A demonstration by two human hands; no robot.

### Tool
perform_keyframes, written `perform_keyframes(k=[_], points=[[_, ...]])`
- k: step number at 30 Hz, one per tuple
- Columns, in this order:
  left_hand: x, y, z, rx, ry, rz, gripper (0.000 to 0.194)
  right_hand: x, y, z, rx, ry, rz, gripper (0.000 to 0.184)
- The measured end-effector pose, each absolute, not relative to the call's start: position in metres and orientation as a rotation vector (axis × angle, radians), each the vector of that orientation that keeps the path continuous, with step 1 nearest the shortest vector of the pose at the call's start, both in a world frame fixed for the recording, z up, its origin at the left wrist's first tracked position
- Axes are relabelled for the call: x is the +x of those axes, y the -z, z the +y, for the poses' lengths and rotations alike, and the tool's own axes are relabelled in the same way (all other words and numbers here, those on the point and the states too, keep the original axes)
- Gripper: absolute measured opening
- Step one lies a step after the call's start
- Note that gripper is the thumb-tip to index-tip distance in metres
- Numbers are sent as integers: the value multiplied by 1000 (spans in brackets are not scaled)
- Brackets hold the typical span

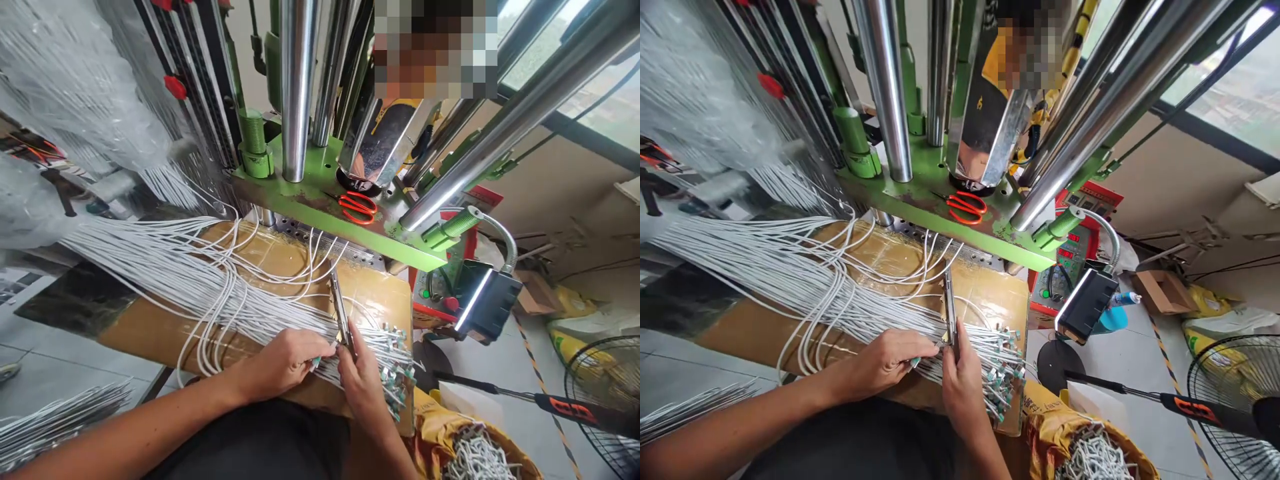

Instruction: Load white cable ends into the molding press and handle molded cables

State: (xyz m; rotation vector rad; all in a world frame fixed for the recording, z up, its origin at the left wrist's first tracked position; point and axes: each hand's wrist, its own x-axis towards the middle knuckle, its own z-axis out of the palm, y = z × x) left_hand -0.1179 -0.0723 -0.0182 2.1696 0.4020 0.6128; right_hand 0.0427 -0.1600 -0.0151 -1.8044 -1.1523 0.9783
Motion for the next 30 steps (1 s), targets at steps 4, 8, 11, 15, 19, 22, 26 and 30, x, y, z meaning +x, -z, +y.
perform_keyframes(k=[4,8,11,15,19,22,26,30], points=[[-116,18,-74,2242,-618,440,40,44,14,-159,-1816,-892,-1178,50],[-114,24,-79,2285,-633,449,42,42,15,-158,-1797,-917,-1193,53],[-111,25,-79,2201,-638,483,41,41,14,-157,-1808,-902,-1200,54],[-111,8,-67,1814,-366,668,25,42,11,-157,-1816,-1010,-1134,64],[-122,-12,-50,1542,-221,718,26,46,11,-158,-1763,-1100,-1033,71],[-126,-13,-48,1330,-389,831,29,47,12,-158,-1744,-1099,-1008,65],[-120,-6,-53,905,-536,918,34,47,9,-156,-1770,-1072,-987,65],[-112,-1,-52,1021,-542,915,36,48,10,-155,-1715,-1115,-958,66]])
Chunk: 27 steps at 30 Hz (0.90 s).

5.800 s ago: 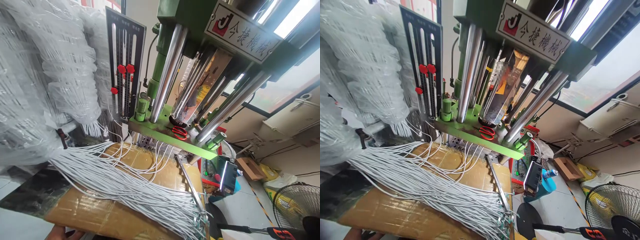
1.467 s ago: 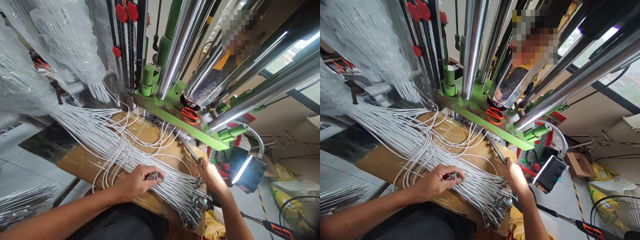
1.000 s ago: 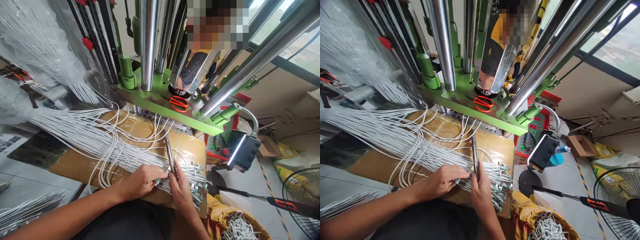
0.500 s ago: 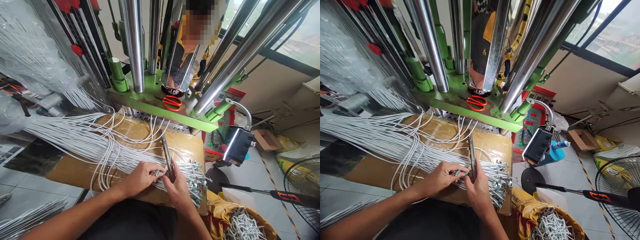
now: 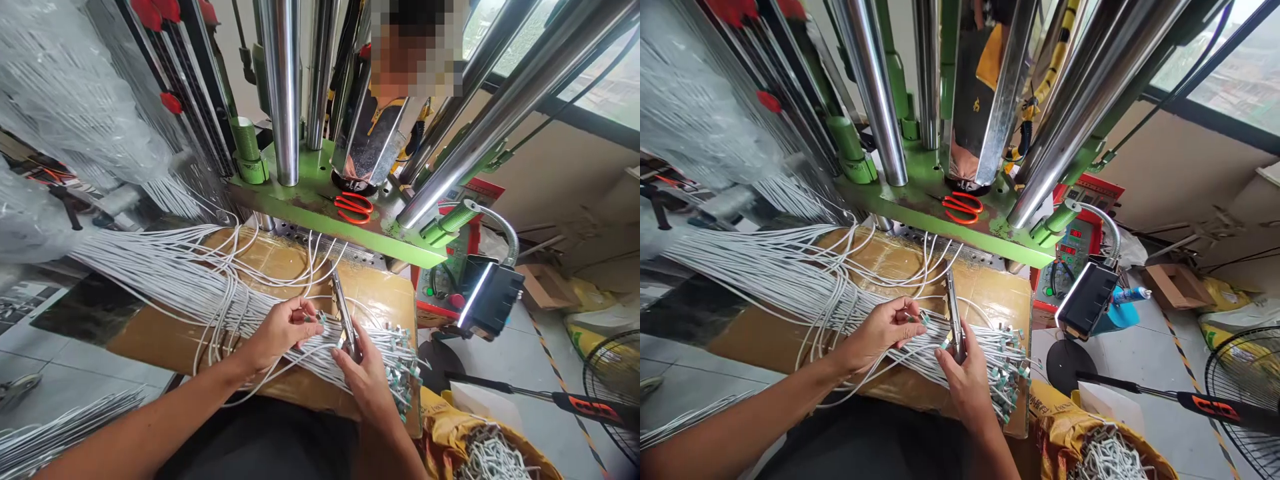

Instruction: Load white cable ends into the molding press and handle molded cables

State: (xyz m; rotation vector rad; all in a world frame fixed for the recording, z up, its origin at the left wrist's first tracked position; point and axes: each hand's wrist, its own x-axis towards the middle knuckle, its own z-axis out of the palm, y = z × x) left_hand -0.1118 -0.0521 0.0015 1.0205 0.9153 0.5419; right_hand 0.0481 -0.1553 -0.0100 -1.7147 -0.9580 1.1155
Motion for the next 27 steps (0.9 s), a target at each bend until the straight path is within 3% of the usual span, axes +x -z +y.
perform_keyframes(k=[5,11,18,27], points=[[-109,-2,-45,1358,-385,902,21,50,12,-155,-1660,-1221,-858,70],[-107,2,-42,1814,-483,897,11,50,6,-153,-1620,-1292,-765,72],[-105,20,-32,2266,-660,371,31,50,11,-153,-1596,-1280,-767,75],[-101,20,-28,2325,-626,336,32,52,14,-155,-1660,-1152,-916,69]])
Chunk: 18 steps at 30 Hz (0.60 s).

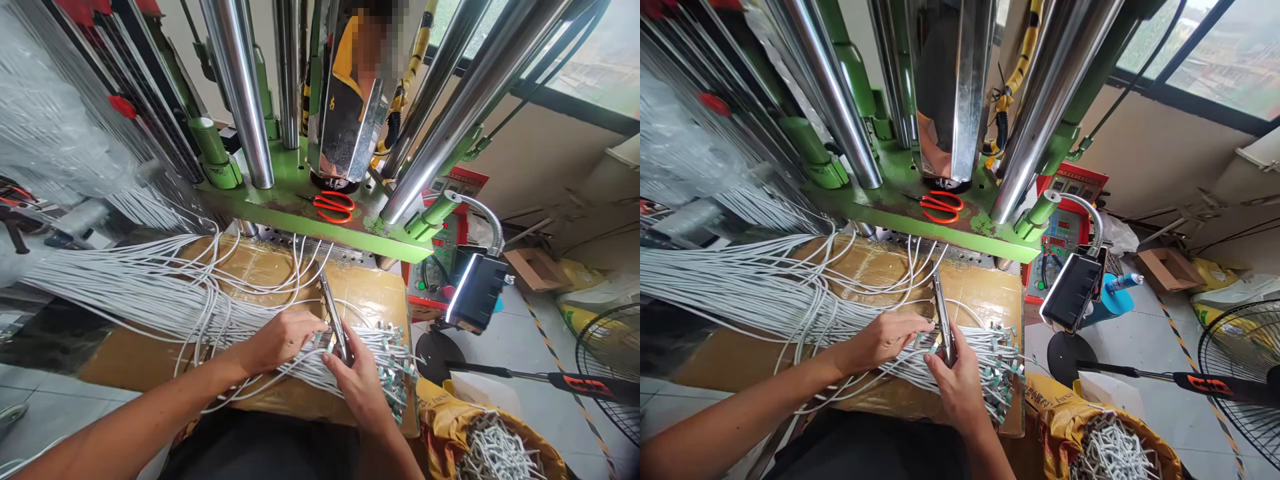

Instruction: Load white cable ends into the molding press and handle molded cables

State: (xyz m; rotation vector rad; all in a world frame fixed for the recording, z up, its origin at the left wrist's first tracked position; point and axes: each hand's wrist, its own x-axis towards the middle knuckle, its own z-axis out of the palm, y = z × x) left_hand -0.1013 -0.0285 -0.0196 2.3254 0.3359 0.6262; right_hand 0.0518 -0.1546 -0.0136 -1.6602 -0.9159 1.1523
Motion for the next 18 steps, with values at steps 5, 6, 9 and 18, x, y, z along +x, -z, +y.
perform_keyframes(k=[5,6,9,18], points=[[-101,8,-23,2044,-473,597,25,50,10,-153,-1659,-1176,-907,69],[-102,6,-21,1967,-427,631,26,50,9,-152,-1648,-1187,-883,69],[-107,3,-15,1725,-440,751,30,50,9,-151,-1629,-1225,-813,69],[-109,-5,-11,1447,-481,868,23,53,15,-153,-1567,-1345,-679,74]])
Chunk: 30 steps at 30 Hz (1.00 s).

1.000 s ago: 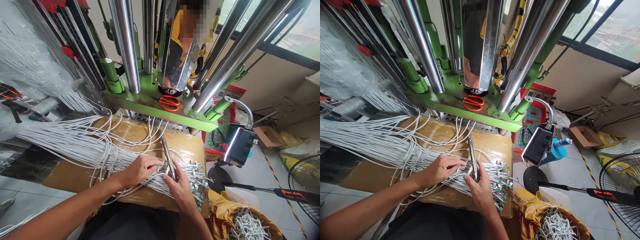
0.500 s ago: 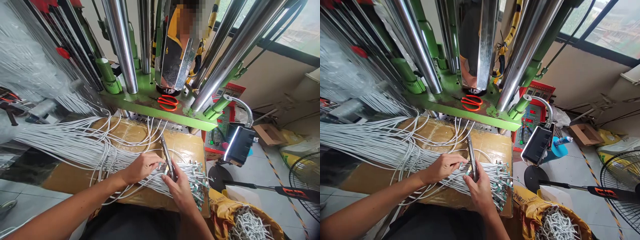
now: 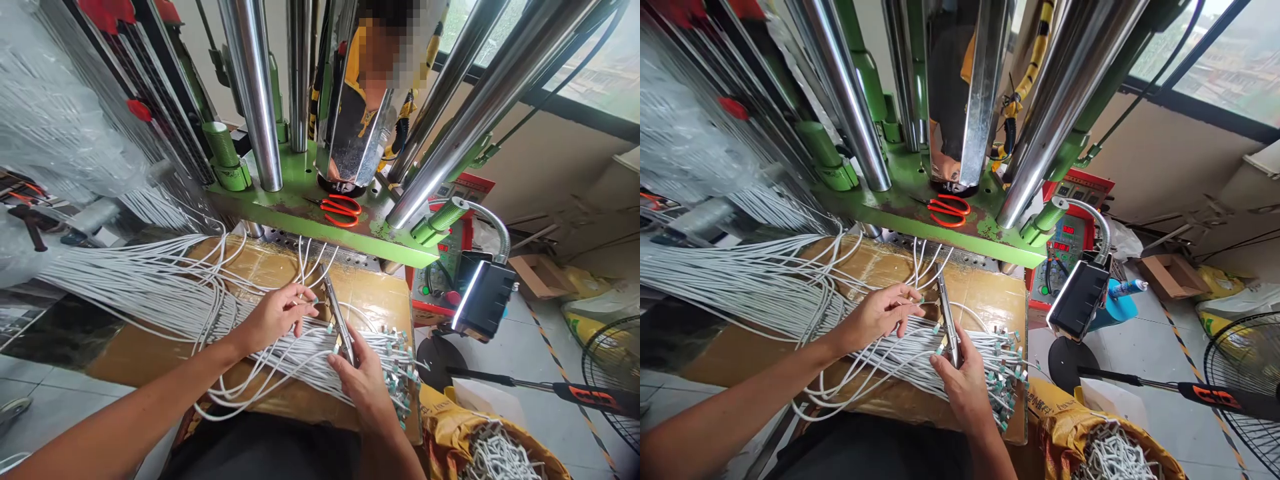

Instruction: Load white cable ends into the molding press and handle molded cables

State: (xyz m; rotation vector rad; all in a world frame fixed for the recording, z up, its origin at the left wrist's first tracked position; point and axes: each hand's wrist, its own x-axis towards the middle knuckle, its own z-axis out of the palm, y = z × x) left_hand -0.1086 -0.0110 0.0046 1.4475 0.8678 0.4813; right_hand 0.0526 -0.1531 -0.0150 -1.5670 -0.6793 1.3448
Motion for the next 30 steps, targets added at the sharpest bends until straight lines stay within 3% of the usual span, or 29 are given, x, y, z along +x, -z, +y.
perform_keyframes(k=[4,8,17,23,25,28,30], points=[[-103,-5,-10,1782,-371,827,29,54,16,-153,-1547,-1355,-663,73],[-100,0,-5,2028,-417,695,22,55,14,-154,-1539,-1376,-660,74],[-100,14,5,2153,-476,620,22,54,14,-153,-1536,-1353,-686,74],[-95,16,4,2087,-489,685,23,54,13,-151,-1528,-1221,-852,57],[-95,14,4,1961,-454,739,26,51,10,-150,-1536,-1234,-810,60],[-99,13,4,1637,-374,807,46,48,7,-149,-1542,-1272,-743,66],[-104,14,4,1454,-338,804,46,49,7,-151,-1509,-1318,-717,66]])
